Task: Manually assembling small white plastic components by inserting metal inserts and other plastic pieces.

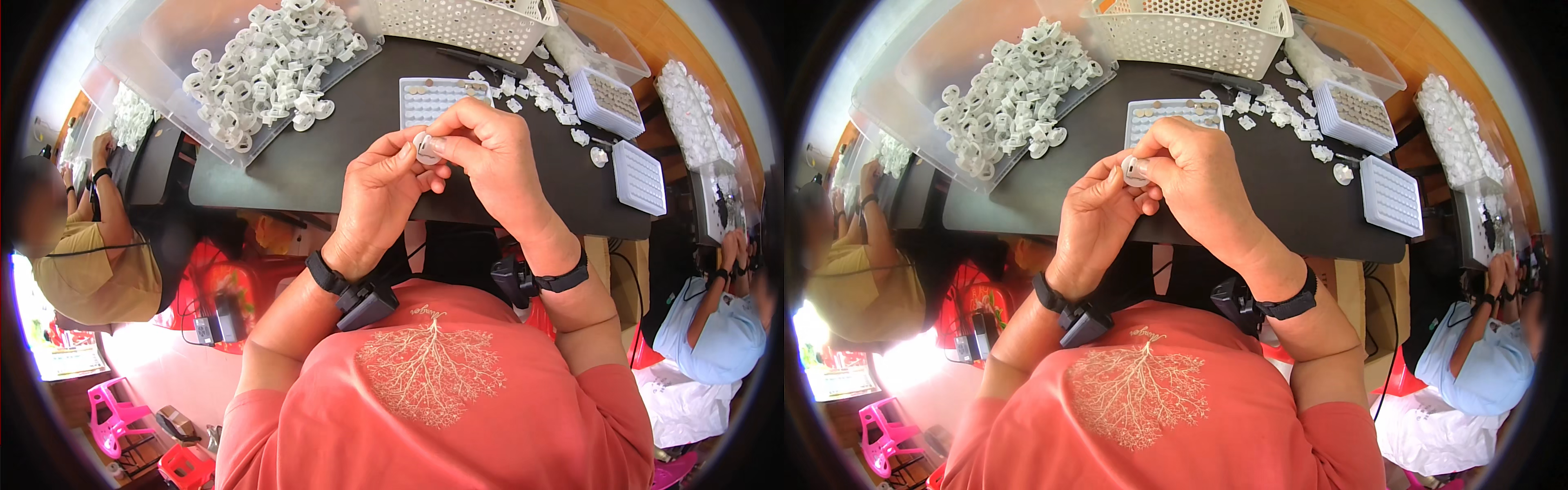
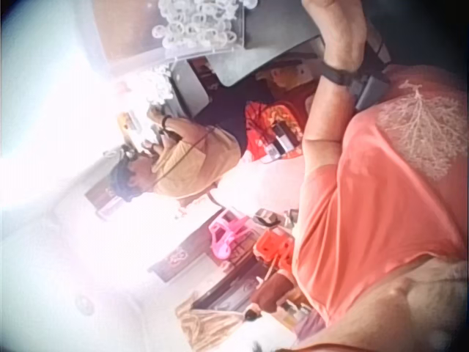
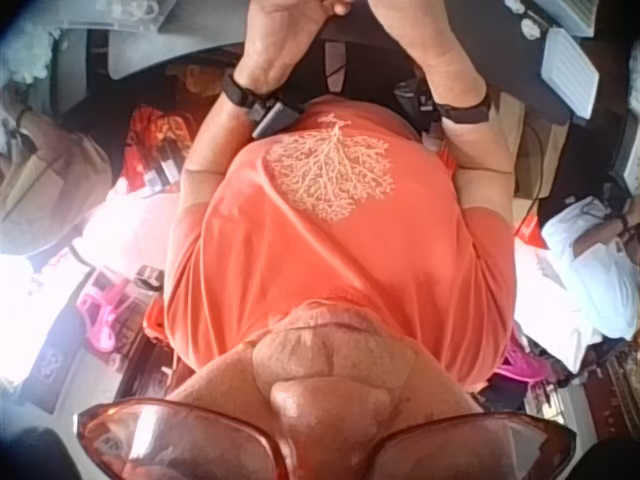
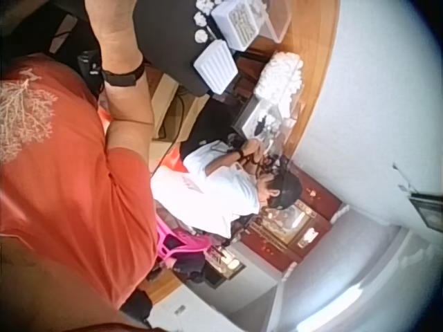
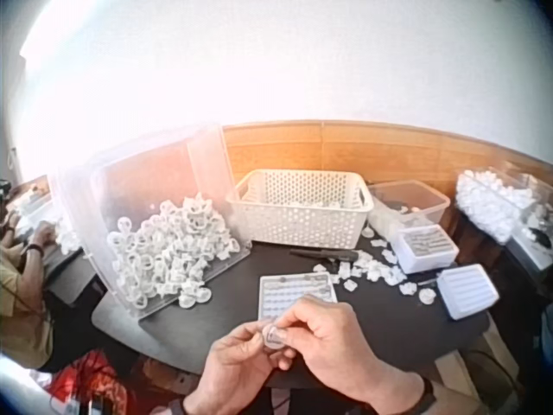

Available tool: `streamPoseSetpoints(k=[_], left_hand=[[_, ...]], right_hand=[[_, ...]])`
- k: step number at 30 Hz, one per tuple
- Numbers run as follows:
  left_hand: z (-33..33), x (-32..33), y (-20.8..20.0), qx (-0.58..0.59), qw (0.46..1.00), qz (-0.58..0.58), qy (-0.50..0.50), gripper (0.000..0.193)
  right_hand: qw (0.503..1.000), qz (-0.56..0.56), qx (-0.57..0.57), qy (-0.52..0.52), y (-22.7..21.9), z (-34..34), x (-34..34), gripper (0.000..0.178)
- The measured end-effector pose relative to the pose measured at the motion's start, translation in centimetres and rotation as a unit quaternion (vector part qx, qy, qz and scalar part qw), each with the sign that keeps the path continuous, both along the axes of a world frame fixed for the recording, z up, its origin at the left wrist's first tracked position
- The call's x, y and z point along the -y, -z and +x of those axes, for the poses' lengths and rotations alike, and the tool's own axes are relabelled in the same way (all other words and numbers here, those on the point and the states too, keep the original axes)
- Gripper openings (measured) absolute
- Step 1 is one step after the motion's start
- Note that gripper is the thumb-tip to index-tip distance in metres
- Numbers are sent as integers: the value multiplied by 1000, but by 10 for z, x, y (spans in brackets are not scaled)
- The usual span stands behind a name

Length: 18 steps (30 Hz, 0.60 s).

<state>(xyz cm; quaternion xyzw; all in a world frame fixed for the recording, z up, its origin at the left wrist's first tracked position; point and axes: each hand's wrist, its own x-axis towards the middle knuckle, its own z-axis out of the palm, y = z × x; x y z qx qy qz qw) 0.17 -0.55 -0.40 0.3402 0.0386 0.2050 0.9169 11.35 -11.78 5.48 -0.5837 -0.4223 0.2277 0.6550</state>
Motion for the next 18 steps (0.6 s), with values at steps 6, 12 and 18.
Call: streamPoseSetpoints(k=[6, 12, 18], left_hand=[[0, -2, 1, 0, 1000, -2, 8, 31], [-1, -3, 1, -12, 1000, 17, 20, 43], [0, -3, -1, -13, 999, 20, 28, 44]], right_hand=[[1000, -25, -13, -12, -5, 3, 0, 12], [999, -48, -2, -22, -9, 5, 3, 10], [998, -39, -31, -26, -8, 5, 5, 9]])
